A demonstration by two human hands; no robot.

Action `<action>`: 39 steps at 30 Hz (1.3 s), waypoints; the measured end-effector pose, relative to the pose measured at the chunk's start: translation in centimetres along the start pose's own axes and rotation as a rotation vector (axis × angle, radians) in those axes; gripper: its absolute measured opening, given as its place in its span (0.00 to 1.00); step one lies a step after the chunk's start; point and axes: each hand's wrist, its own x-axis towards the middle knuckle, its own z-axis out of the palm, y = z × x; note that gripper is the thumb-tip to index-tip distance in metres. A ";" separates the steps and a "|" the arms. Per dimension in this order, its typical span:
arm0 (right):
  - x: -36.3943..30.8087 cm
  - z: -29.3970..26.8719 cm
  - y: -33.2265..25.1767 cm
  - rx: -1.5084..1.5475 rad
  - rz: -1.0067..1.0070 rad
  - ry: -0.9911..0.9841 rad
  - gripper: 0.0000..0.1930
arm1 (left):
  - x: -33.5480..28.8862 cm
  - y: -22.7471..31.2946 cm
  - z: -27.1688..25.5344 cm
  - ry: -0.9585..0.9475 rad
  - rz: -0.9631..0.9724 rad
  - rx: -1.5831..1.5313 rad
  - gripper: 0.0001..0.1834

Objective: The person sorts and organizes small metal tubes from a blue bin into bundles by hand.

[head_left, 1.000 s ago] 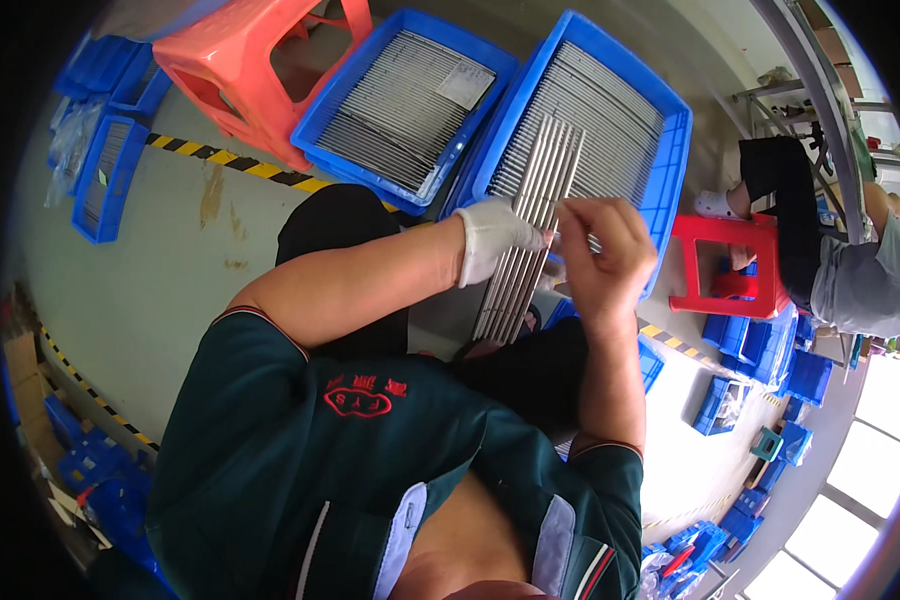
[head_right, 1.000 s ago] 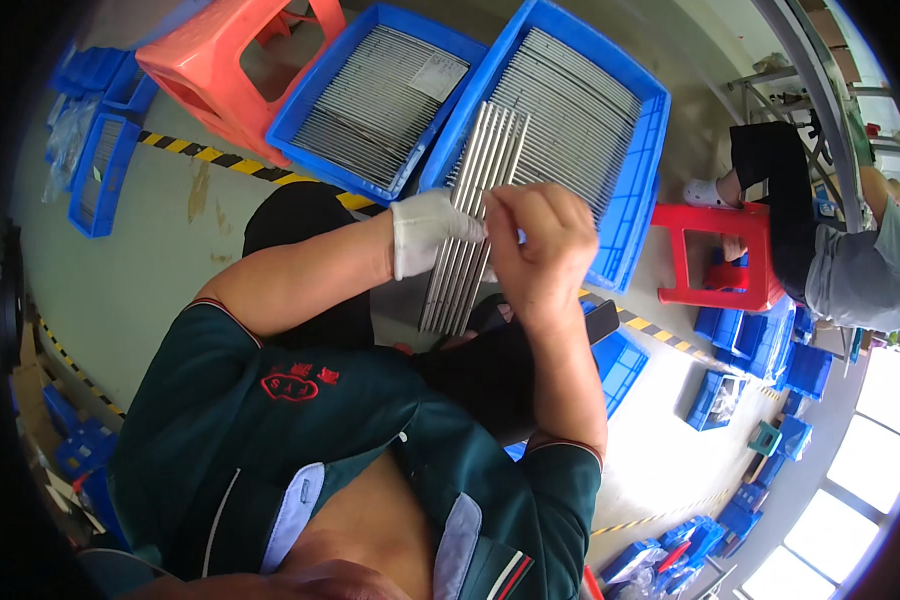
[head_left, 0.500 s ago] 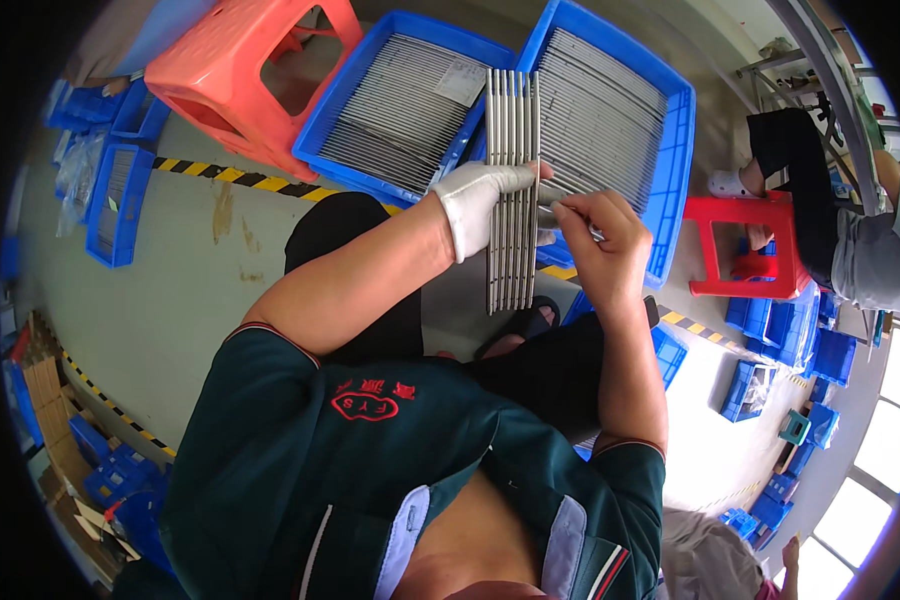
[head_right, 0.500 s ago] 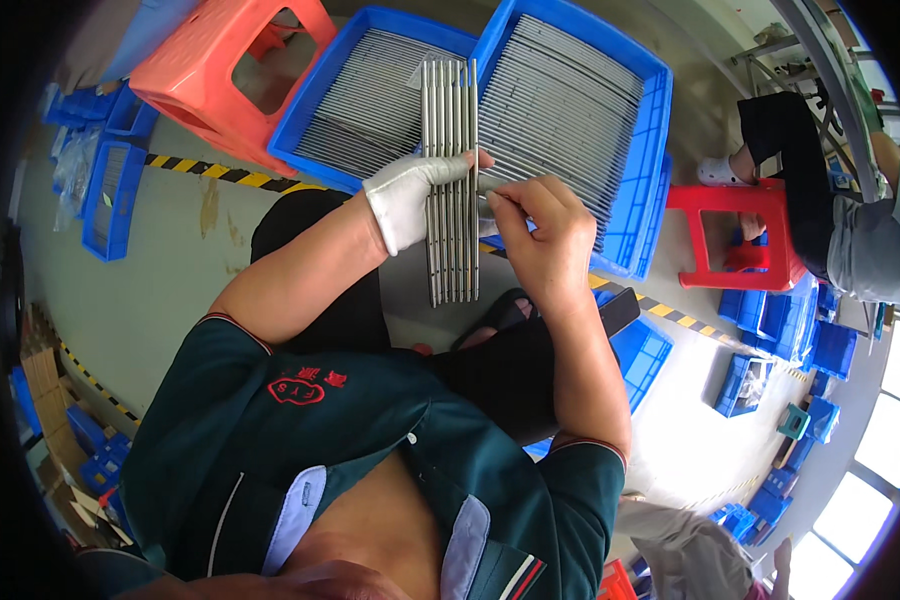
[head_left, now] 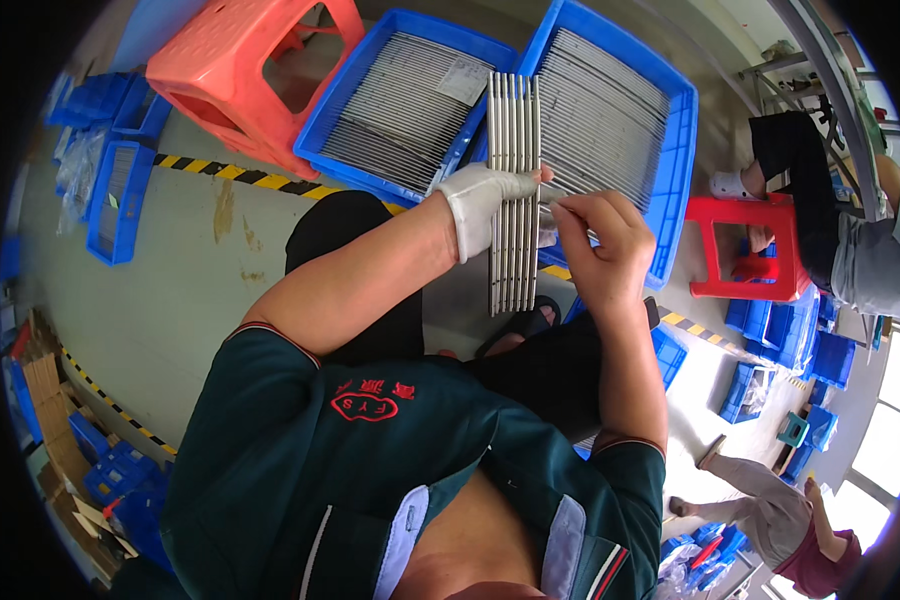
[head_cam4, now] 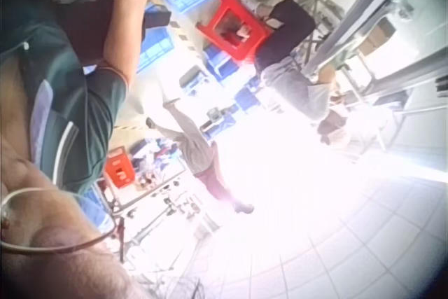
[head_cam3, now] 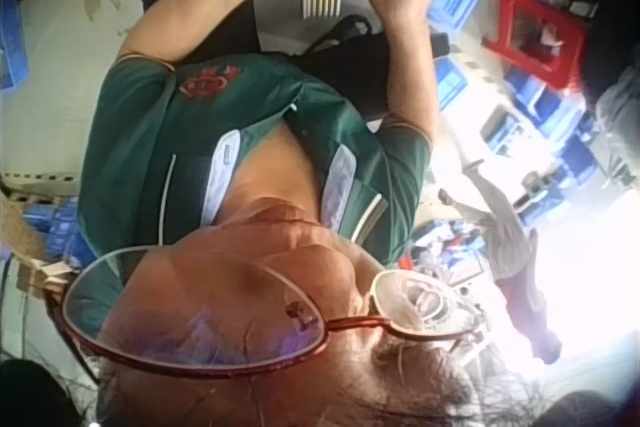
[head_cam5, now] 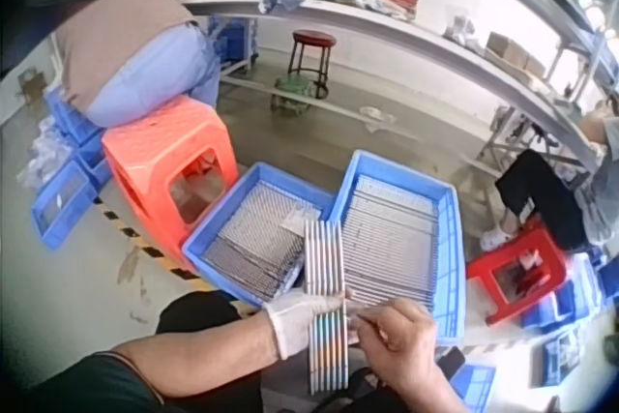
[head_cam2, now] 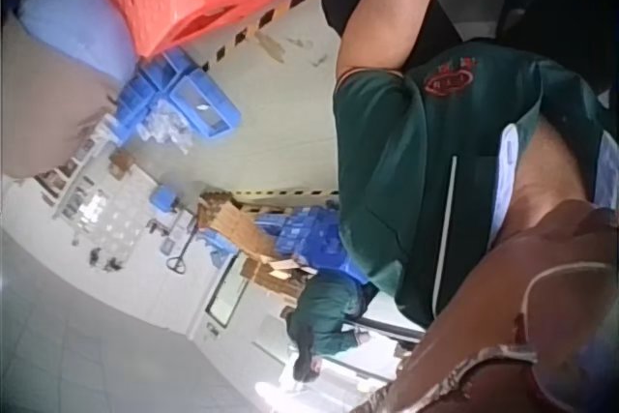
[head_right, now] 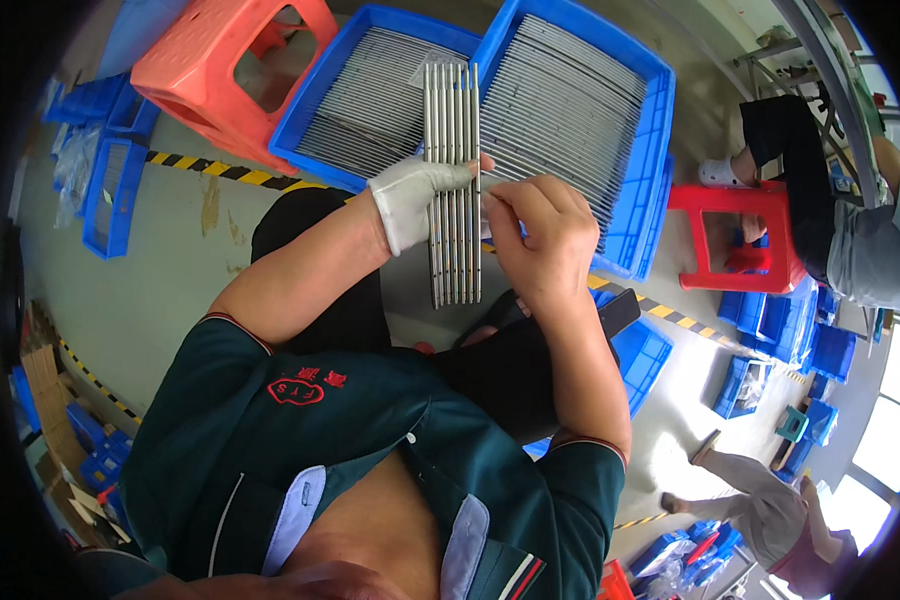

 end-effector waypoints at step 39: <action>0.5 1.5 -0.5 -0.181 -0.200 -0.053 0.05 | 0.6 -0.7 -0.4 0.108 0.024 -0.029 0.08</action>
